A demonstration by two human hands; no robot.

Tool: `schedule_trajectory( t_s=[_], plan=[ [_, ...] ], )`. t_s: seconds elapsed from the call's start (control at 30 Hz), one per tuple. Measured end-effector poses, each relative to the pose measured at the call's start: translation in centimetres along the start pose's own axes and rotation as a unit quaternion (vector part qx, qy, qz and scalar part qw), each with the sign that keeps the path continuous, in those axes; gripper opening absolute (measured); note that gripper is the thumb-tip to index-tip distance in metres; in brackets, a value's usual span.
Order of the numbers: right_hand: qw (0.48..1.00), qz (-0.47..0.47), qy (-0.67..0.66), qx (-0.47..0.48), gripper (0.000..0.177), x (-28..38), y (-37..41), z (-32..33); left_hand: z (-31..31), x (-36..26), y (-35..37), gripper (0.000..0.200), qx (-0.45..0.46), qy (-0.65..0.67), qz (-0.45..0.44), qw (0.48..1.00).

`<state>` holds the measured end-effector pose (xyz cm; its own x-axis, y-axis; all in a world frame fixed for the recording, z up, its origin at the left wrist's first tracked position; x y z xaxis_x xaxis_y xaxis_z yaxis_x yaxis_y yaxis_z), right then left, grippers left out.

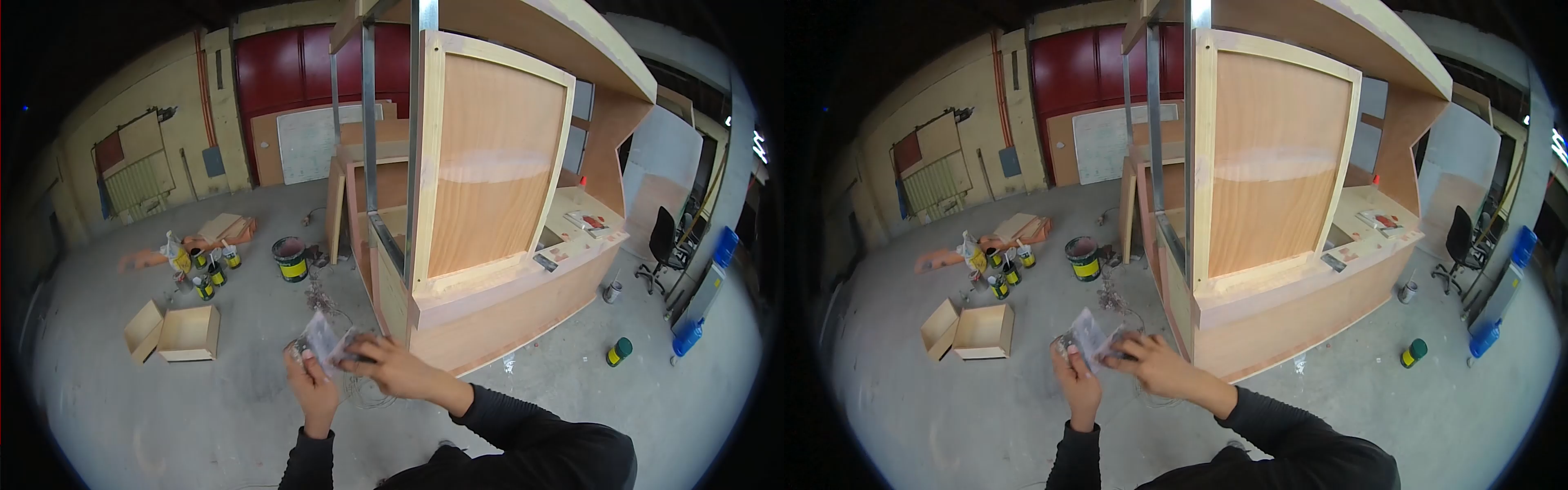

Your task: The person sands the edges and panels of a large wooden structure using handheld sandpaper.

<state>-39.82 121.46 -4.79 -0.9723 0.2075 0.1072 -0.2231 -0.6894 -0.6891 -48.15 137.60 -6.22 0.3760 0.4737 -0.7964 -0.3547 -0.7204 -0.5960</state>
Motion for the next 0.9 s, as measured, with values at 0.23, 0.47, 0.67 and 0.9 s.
schedule_trajectory(
  t_s=[0.23,0.47,0.67,0.9],
  plan=[
    [0.972,-0.059,-0.215,0.071,0.067,-0.9,0.2,-7.1,4.3,2.6,-4.4,0.031,-0.201,0.059,0.067,0.975],
    [0.918,-0.078,-0.328,-0.208,0.049,-1.7,-3.3,-10.0,2.5,11.8,-1.8,0.033,-0.086,0.373,0.429,0.818],
    [0.915,-0.155,-0.332,-0.171,0.043,-2.5,-5.0,-14.2,-0.4,13.4,-5.0,0.032,-0.077,0.338,0.433,0.832],
    [0.921,-0.192,-0.271,-0.204,0.047,-4.1,-6.5,-17.0,-0.9,16.5,-8.3,0.026,-0.087,0.342,0.381,0.855]
  ],
)
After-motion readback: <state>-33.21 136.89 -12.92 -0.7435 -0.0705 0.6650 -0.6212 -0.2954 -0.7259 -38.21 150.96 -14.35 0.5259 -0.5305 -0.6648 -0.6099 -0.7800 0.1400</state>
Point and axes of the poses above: each hand's wrist, its own y-axis away from the middle knuckle, its own z-axis out of the back of the hand, x = y × z, the point moved 1 cm from there along -y, towards the middle knuckle, and after that the axes turned 14 degrees about -x, right-handed, at the moved point
